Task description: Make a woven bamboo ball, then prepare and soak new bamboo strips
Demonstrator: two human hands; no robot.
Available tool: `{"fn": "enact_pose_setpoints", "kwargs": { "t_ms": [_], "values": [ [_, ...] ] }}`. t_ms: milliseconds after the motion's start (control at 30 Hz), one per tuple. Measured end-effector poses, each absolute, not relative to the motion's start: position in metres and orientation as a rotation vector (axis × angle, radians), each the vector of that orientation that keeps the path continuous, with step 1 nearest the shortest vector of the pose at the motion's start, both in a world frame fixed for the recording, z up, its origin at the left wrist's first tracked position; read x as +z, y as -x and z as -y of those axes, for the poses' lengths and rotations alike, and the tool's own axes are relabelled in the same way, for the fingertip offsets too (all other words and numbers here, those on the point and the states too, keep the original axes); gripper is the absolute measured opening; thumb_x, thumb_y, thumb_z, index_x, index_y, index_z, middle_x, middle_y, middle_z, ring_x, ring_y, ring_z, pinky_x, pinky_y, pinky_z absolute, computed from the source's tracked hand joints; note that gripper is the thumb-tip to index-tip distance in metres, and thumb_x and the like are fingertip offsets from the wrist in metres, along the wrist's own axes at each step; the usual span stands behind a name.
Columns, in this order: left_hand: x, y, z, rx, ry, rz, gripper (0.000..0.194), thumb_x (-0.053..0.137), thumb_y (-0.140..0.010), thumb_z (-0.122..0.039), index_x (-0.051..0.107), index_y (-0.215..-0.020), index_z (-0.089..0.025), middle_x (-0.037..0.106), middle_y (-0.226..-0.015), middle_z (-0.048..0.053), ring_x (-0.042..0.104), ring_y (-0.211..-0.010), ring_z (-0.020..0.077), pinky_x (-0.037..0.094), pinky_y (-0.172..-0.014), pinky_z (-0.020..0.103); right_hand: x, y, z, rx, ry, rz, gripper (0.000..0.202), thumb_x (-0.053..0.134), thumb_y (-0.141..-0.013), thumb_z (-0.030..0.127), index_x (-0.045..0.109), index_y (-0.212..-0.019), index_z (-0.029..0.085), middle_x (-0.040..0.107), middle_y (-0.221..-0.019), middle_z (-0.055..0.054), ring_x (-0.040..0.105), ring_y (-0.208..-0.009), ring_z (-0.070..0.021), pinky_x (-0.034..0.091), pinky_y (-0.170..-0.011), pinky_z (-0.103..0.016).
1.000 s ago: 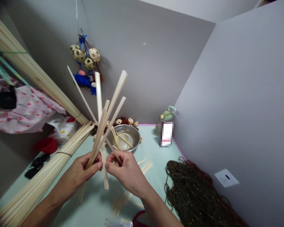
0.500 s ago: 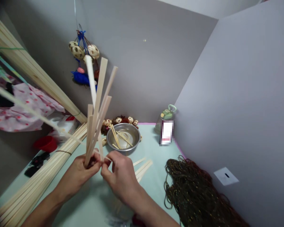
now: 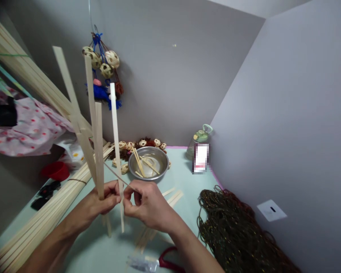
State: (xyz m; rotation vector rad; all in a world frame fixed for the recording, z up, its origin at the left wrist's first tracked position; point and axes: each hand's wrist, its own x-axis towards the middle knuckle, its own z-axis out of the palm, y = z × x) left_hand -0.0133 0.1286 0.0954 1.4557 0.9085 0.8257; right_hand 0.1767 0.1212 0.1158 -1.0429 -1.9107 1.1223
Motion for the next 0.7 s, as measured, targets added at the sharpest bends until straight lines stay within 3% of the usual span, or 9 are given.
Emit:
{"fn": "enact_pose_setpoints", "kwargs": {
  "t_ms": [200,367,500,700],
  "values": [
    [0.095,0.018,-0.126,0.771,-1.412,-0.86,0.023,0.061,-0.082,-0.039,0.055,-0.075,-0.018,0.037,-0.058,-0.008,0.027,-0.051,0.0091,0.022,-0.048,0.023,0.116,-0.176,-0.123,1.133,1.027,1.951,0.007,0.062,-0.079,0.016,0.059,-0.073,0.018,0.041,-0.06,0.007,0.035,-0.054,-0.007,0.029,-0.05,-0.02],
    [0.085,0.018,-0.129,0.792,-1.308,-0.739,0.026,0.062,-0.084,-0.04,0.05,-0.074,-0.019,0.033,-0.058,-0.008,0.024,-0.05,0.008,0.02,-0.047,0.023,0.111,-0.177,-0.129,0.933,1.074,1.941,0.009,0.06,-0.079,0.011,0.06,-0.074,0.018,0.049,-0.065,0.006,0.039,-0.057,-0.0077,0.031,-0.054,-0.021],
    [0.083,0.017,-0.131,0.752,-1.369,-0.748,0.029,0.061,-0.086,-0.044,0.051,-0.076,-0.018,0.032,-0.057,-0.008,0.024,-0.051,0.0085,0.018,-0.047,0.023,0.112,-0.18,-0.131,1.24,0.978,1.747,0.005,0.067,-0.083,0.021,0.064,-0.085,0.019,0.044,-0.063,0.007,0.034,-0.055,-0.008,0.028,-0.051,-0.022],
    [0.088,0.012,-0.127,0.655,-1.46,-0.778,0.03,0.062,-0.083,-0.044,0.05,-0.074,-0.019,0.033,-0.059,-0.008,0.024,-0.052,0.009,0.019,-0.049,0.025,0.112,-0.18,-0.133,1.505,0.844,1.494,0.019,0.068,-0.087,0.034,0.065,-0.083,0.016,0.063,-0.076,-0.002,0.056,-0.073,-0.0147,0.043,-0.068,-0.027]
  ]
}}
